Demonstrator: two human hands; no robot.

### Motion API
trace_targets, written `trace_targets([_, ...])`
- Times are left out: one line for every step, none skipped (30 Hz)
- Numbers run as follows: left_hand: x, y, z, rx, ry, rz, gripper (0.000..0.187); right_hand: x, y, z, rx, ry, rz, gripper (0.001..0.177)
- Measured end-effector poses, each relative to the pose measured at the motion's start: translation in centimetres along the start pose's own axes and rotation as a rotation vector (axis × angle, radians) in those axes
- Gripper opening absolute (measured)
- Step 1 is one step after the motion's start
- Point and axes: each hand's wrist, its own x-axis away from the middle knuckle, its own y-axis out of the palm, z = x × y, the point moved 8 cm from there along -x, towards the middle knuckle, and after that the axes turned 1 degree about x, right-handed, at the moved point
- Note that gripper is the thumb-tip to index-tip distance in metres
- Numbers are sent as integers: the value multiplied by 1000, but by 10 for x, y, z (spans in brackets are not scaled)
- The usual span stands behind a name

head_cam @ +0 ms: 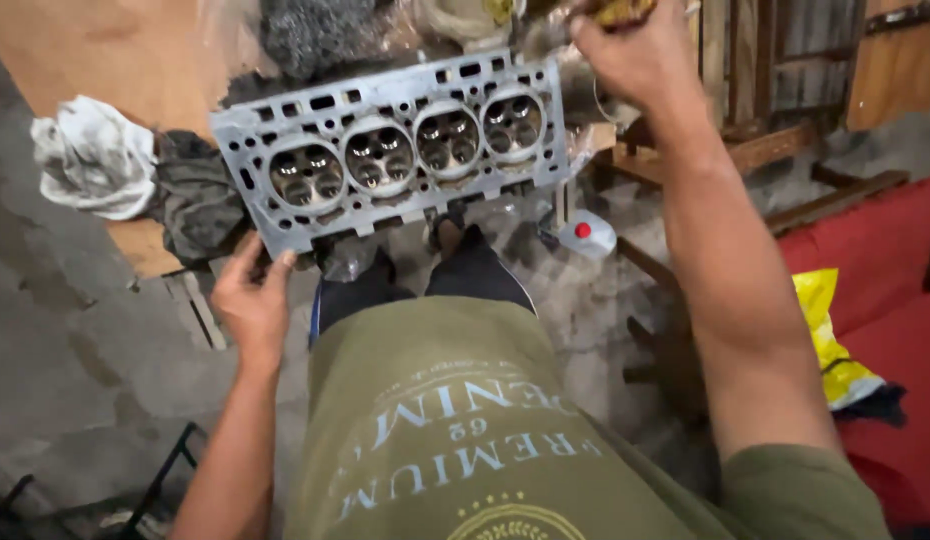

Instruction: Cleaning the valve seats of an engine cylinder head using a brush and cleaning solution

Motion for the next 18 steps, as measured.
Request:
trace_targets([-1,1,-3,-7,-15,15,46,1,9,-13,-109,100,-185,16])
trace_targets([6,3,-8,-16,-42,18,47,12,19,-24,-215,207,-383,11])
trace_targets([4,5,-8,-16,-48,17,47,8,26,-3,-213,208,-389,11])
trace_targets([4,5,-9,0,-70,17,47,-3,22,13,-226,154,-223,14])
trace_targets([3,5,-10,16,-92,17,46,-11,18,29,-239,97,-57,20])
trace_targets([5,3,-15,10,-98,31,46,-8,7,2,-247,87,-66,20])
trace_targets([6,3,-17,3,-82,33,47,-2,9,-26,-174,66,-271,15])
trace_targets([8,7,-19,1,-66,33,47,7,9,-51,-92,44,-475,18])
trace_targets([7,7,-14,0,-73,43,47,3,8,-50,-92,35,-482,18])
trace_targets([8,7,-9,17,-83,44,47,-2,2,-55,-106,-34,-415,12])
trace_targets([8,6,-4,35,-93,46,48,-6,-4,-59,-121,-102,-348,6])
trace_targets([8,7,-11,33,-98,53,48,-10,0,-73,-122,-108,-354,6])
trace_targets([9,8,-17,23,-98,71,48,-11,11,-82,-41,-54,-451,5])
trace_targets([11,11,-23,18,-101,85,48,-10,21,-88,47,4,-550,5])
trace_targets([15,14,-18,19,-111,87,48,-14,13,-88,51,2,-559,5])
trace_targets([15,12,-13,34,-123,95,47,-21,8,-86,54,74,-563,10])
trace_targets([15,10,-9,50,-136,104,46,-28,4,-85,57,147,-567,17])
trace_targets([17,9,-12,42,-148,109,46,-25,12,-88,54,143,-581,17])
